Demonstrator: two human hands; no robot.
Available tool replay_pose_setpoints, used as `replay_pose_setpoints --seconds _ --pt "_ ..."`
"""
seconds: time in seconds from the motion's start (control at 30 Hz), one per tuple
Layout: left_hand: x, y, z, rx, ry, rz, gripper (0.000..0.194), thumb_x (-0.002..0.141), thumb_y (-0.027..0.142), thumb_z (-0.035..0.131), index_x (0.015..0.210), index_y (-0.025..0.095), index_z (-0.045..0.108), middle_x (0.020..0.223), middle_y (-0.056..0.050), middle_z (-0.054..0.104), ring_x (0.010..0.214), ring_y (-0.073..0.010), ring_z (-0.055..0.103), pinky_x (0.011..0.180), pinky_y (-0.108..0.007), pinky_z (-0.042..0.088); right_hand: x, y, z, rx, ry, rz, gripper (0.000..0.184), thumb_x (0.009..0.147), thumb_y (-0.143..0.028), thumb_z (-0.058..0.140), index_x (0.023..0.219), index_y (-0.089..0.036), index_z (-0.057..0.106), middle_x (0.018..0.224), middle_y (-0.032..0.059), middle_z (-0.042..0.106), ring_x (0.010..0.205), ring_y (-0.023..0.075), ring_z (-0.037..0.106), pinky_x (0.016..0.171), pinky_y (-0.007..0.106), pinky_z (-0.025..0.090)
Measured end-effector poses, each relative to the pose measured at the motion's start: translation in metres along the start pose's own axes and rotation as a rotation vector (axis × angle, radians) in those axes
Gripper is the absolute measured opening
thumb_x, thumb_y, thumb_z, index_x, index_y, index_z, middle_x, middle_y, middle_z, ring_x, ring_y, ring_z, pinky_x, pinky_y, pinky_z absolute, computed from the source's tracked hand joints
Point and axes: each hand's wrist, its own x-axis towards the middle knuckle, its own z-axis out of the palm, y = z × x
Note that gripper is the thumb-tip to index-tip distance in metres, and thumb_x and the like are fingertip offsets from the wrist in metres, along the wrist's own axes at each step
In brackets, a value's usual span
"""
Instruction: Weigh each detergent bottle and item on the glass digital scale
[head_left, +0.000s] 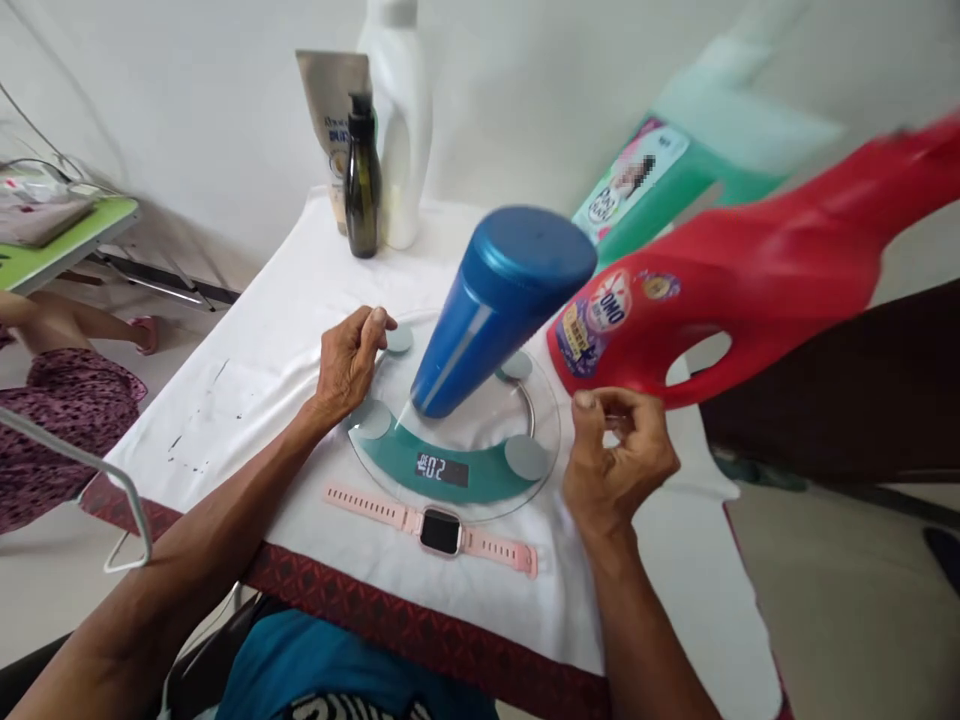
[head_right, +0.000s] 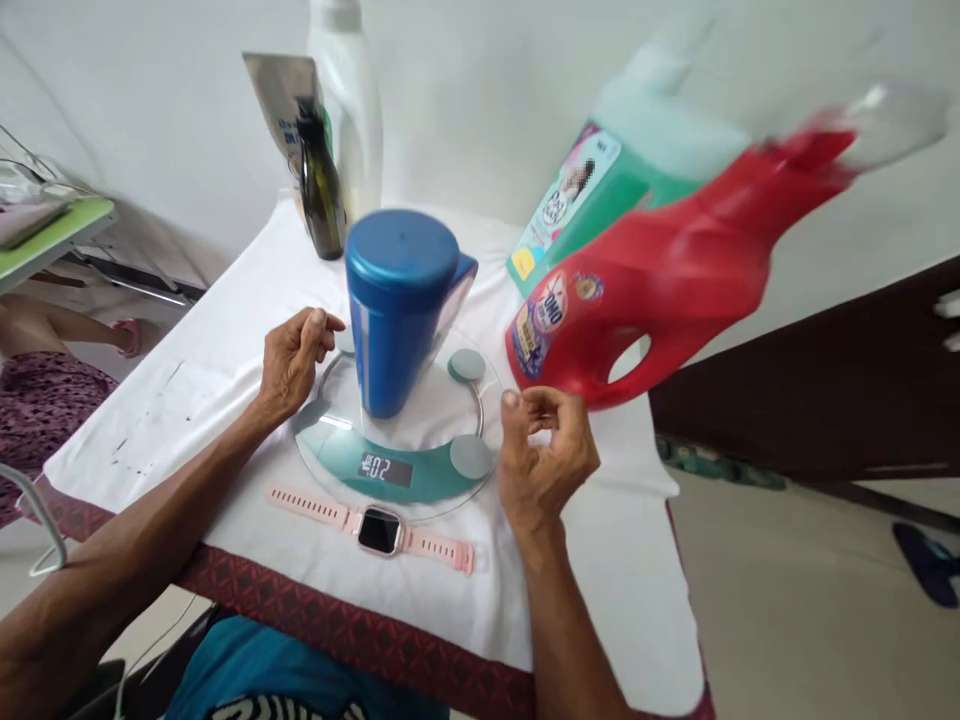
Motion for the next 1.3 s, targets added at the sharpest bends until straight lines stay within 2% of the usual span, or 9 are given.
replay_pose_setpoints --seconds 0.1,0.2,0.3,0.53,0.73,0.87,1.07,1.23,1.3 --pt "0.003 -0.004 -0.003 -0.028 0.035 -0.101 0.057 0.107 0.066 0.042 0.083 0.023 0.071 0.066 -0.001 0.059 0.064 -0.0168 0.055 0.065 -0.032 0.046 0.003 -0.042 0.002 0.201 -0.128 -0.101 0.063 0.086 -0.066 0.076 0.127 -0.021 0.062 0.123 0.0122 0.071 0.108 0.0276 0.069 0.09 0.044 0.057" --pt "0.006 -0.006 -0.007 -0.025 0.082 -0.159 0.061 0.104 0.069 0.041 0.079 0.023 0.07 0.063 0.0 0.056 0.065 -0.0178 0.056 0.067 -0.032 0.047 0.005 -0.084 0.015 0.238 -0.298 -0.172 0.098 0.076 -0.073 0.083 0.151 -0.023 0.045 0.153 0.0179 0.055 0.139 0.0348 0.056 0.107 0.054 0.055" --pt "0.008 -0.009 -0.012 -0.009 0.114 -0.175 0.06 0.103 0.067 0.041 0.075 0.023 0.07 0.06 0.0 0.054 0.063 -0.0177 0.055 0.068 -0.032 0.047 0.008 -0.109 0.036 0.14 -0.232 -0.131 0.091 0.08 -0.07 0.082 0.148 -0.022 0.046 0.145 0.0194 0.058 0.131 0.035 0.06 0.102 0.055 0.058" --pt "0.011 -0.018 -0.015 -0.029 0.11 -0.245 0.059 0.1 0.064 0.039 0.07 0.024 0.069 0.057 0.001 0.052 0.058 -0.0183 0.052 0.062 -0.032 0.04 0.016 -0.127 0.067 -0.028 -0.096 -0.086 0.084 0.075 -0.07 0.083 0.133 -0.016 0.056 0.126 0.0221 0.065 0.113 0.0381 0.065 0.094 0.056 0.058" --pt "0.015 -0.024 -0.013 -0.055 0.098 -0.284 0.061 0.099 0.066 0.036 0.07 0.023 0.068 0.056 0.001 0.049 0.058 -0.0188 0.051 0.061 -0.032 0.038 0.029 -0.127 0.053 0.048 -0.182 0.172 0.055 0.069 -0.053 0.08 0.109 -0.017 0.065 0.102 0.0162 0.073 0.091 0.0362 0.071 0.085 0.053 0.059" --pt "0.019 -0.028 -0.011 -0.094 0.088 -0.312 0.062 0.099 0.068 0.035 0.07 0.023 0.066 0.056 0.001 0.048 0.057 -0.0188 0.049 0.061 -0.032 0.036 0.04 -0.117 0.044 0.217 -0.189 0.315 0.064 0.067 -0.059 0.086 0.112 -0.016 0.071 0.106 0.0138 0.077 0.098 0.0373 0.074 0.088 0.053 0.061" --pt "0.022 -0.03 -0.01 -0.116 0.069 -0.359 0.064 0.099 0.07 0.032 0.072 0.022 0.065 0.057 0.001 0.046 0.059 -0.0175 0.047 0.062 -0.031 0.036 0.046 -0.126 0.045 -0.057 -0.026 0.344 0.081 0.056 -0.073 0.089 0.109 -0.014 0.076 0.109 0.0178 0.077 0.107 0.0438 0.071 0.102 0.065 0.055" --pt "0.023 -0.031 -0.008 -0.076 0.045 -0.357 0.064 0.1 0.069 0.032 0.072 0.022 0.065 0.057 0.001 0.047 0.058 -0.0173 0.048 0.064 -0.031 0.035 0.066 -0.124 0.055 0.357 0.007 0.477 0.071 0.054 -0.051 0.098 0.111 -0.017 0.075 0.108 0.0102 0.077 0.1 0.0363 0.073 0.092 0.058 0.062" --pt "0.022 -0.031 -0.006 -0.052 0.024 -0.341 0.063 0.101 0.068 0.032 0.073 0.022 0.065 0.057 0.001 0.048 0.058 -0.0173 0.049 0.064 -0.031 0.035 0.084 -0.124 0.069 0.487 0.026 0.431 0.06 0.058 -0.043 0.096 0.108 -0.019 0.074 0.107 0.0062 0.076 0.1 0.0318 0.073 0.093 0.055 0.063"
